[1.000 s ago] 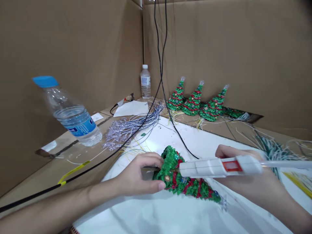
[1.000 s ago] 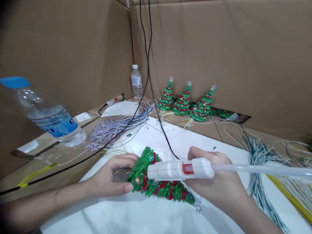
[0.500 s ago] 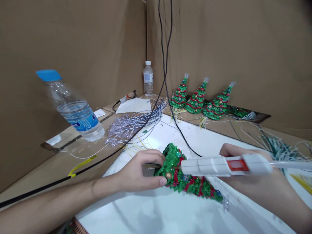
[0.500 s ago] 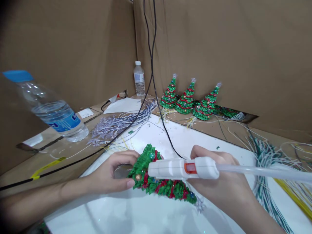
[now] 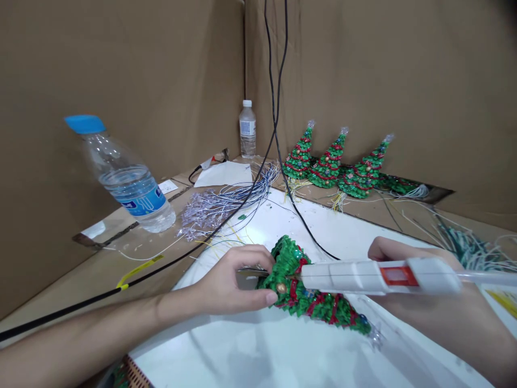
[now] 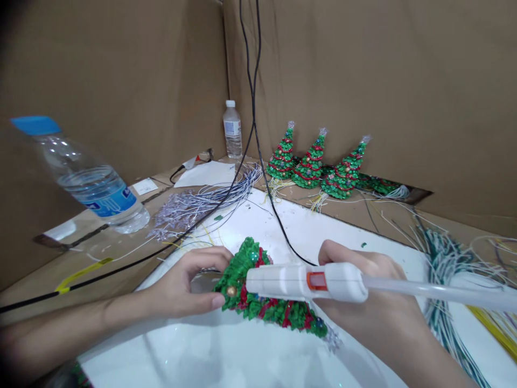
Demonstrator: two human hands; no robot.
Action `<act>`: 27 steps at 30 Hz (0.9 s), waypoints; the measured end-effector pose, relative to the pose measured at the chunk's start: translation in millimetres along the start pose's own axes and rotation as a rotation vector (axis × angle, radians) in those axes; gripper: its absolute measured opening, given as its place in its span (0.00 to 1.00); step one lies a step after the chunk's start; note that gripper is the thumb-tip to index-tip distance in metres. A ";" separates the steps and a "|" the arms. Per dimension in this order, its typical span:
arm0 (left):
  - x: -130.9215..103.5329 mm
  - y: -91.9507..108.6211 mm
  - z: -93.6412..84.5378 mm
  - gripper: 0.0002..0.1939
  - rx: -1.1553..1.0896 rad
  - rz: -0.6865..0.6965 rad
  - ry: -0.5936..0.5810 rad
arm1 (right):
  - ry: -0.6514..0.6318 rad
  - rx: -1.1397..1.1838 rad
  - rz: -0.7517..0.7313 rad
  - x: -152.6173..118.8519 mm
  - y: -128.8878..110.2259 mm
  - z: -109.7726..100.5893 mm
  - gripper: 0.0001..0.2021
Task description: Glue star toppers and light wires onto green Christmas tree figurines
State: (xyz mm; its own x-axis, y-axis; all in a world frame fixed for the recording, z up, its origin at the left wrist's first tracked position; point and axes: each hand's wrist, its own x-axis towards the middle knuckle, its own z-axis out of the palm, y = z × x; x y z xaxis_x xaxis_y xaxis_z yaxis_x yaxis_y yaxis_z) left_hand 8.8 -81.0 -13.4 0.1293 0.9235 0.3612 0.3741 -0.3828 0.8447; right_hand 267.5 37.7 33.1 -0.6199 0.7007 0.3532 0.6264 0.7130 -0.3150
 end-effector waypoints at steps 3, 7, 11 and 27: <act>0.2 0.0 -0.1 0.10 0.008 0.005 0.000 | -0.047 0.087 -0.028 -1.2 5.1 -0.9 0.10; 0.2 0.5 0.0 0.09 0.013 -0.002 0.001 | -0.070 0.067 -0.067 -4.4 13.5 0.3 0.08; -0.3 -0.3 0.2 0.09 0.009 0.010 0.005 | -0.063 0.061 -0.083 -7.1 17.1 0.6 0.07; -0.5 -2.0 -0.5 0.10 0.034 0.026 -0.002 | 0.085 -0.140 -0.306 -5.2 13.7 -4.2 0.06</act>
State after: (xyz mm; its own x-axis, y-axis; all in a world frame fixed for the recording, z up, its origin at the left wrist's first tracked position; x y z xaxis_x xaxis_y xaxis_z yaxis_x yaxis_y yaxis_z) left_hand 7.5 -80.7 -15.0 0.1410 0.9132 0.3824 0.4017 -0.4058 0.8210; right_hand 281.2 43.7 30.6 -0.7511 0.4457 0.4871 0.4799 0.8752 -0.0610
